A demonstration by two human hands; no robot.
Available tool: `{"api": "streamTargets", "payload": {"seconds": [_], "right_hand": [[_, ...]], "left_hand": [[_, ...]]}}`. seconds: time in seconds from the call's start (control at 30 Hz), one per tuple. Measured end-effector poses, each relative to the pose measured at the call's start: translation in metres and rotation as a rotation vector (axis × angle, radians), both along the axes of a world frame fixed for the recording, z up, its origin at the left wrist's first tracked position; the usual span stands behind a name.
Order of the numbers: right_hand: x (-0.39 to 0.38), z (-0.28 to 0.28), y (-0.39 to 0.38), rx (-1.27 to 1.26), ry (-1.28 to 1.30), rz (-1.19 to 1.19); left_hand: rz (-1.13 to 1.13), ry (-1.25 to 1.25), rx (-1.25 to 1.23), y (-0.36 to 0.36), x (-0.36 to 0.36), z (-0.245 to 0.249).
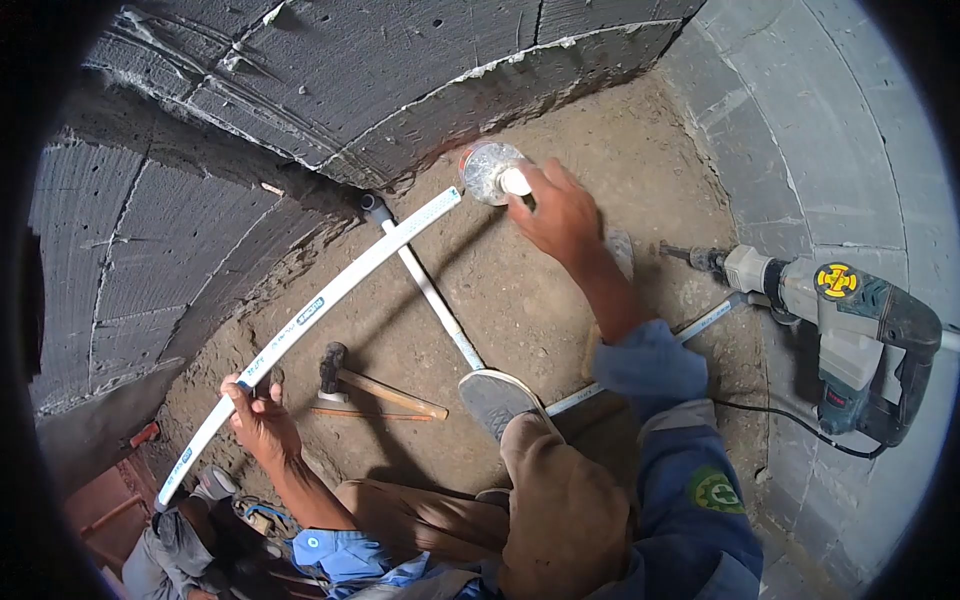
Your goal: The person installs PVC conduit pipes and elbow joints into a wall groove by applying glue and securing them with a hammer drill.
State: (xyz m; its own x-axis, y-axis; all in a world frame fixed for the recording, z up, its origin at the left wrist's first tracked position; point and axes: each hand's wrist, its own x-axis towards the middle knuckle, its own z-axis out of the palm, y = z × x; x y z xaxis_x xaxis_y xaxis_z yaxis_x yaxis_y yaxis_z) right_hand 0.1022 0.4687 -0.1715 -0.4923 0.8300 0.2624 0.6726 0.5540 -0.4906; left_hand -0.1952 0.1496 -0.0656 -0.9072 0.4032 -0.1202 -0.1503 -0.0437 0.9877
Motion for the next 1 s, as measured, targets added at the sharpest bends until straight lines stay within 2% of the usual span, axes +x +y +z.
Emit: {"api": "streamTargets", "payload": {"seconds": [0.07,0.13,0.17,0.23,0.37,0.43,0.67,0.73,0.77,0.83,0.87,1.0], "right_hand": [[0.011,0.017,-0.007,0.001,0.094,-0.024],[0.021,0.037,-0.010,-0.191,0.468,-0.084],[0.023,0.047,-0.010,-0.190,0.466,-0.091],[0.027,0.061,-0.012,-0.567,0.775,-0.015],[0.026,0.061,-0.001,-0.659,0.714,-0.017],[0.024,0.050,0.006,-0.802,0.782,-0.005],[0.009,0.031,0.011,-0.807,0.790,-0.140],[0.010,0.016,0.012,-0.517,0.845,-0.184],[0.012,0.008,0.013,-0.519,0.844,-0.180],[0.015,0.002,0.015,-0.102,0.466,-0.115],[0.015,-0.001,0.014,-0.101,0.466,-0.116],[-0.003,-0.008,0.010,-0.012,0.119,0.037]], "left_hand": [[-0.001,-0.010,0.009,0.002,0.001,0.000],[-0.012,-0.014,0.020,0.004,0.001,-0.002],[-0.019,-0.017,0.019,0.005,0.002,-0.003],[-0.067,0.000,0.027,0.006,0.002,-0.004],[-0.105,-0.042,0.060,-0.003,-0.004,-0.010],[-0.111,-0.051,0.069,-0.004,-0.004,-0.009],[-0.126,-0.047,0.096,-0.007,-0.005,-0.008],[-0.171,-0.037,0.115,-0.008,-0.004,-0.008],[-0.166,-0.036,0.115,-0.007,-0.003,-0.008],[-0.165,-0.050,0.119,-0.006,-0.001,-0.006],[-0.165,-0.050,0.121,-0.006,-0.001,-0.008],[-0.204,-0.032,0.127,-0.010,-0.003,-0.011]]}}
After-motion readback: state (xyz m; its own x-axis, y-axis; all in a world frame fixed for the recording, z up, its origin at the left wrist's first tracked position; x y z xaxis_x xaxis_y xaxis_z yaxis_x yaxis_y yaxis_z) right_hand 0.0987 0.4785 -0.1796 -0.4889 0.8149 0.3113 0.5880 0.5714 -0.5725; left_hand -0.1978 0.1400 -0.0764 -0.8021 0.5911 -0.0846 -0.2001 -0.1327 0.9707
